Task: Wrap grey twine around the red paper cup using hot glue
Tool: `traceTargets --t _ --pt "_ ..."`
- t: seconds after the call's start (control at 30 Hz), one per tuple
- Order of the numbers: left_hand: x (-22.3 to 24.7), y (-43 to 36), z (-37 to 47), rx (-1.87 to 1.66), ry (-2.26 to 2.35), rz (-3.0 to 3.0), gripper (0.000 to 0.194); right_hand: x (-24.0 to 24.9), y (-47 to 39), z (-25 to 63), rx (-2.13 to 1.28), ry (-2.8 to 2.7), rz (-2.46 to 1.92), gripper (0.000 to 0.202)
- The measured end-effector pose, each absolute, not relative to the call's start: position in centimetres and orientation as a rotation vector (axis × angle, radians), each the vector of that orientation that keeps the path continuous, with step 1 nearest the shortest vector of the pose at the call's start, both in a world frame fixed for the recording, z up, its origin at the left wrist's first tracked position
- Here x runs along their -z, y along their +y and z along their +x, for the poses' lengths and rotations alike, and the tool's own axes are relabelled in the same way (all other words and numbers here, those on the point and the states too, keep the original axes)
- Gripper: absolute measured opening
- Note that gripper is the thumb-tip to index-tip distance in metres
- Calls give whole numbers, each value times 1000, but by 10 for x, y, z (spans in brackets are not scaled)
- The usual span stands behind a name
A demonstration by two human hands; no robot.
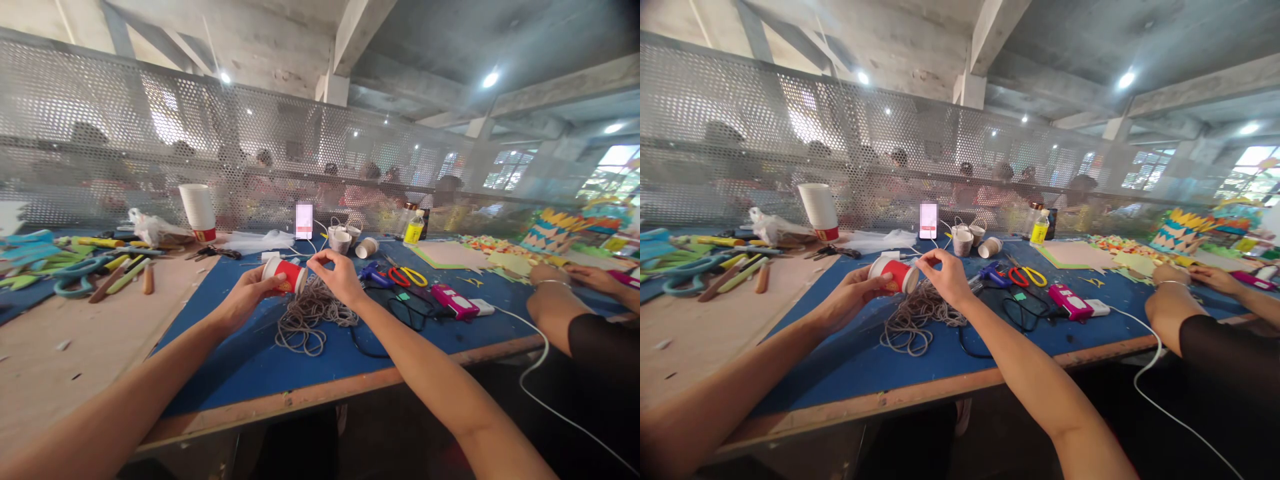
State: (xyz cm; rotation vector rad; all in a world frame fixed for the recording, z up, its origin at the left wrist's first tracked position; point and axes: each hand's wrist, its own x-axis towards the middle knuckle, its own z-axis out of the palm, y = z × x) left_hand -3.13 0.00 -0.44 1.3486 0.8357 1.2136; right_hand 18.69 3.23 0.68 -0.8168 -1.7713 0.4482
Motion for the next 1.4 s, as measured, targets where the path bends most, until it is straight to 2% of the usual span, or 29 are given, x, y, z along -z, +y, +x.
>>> traceTargets --t 0.27,0.9,1.4 --pt "4 1 -32 -1215 820 1358 21 -7 32 187 -436 -1777 -819 15" --pt "4 0 -30 -1238 809 1362 29 -6 33 187 -461 -1799 -867 17" --pt "5 0 -32 -1237 811 1374 27 -4 38 188 -546 -1804 -859 19"
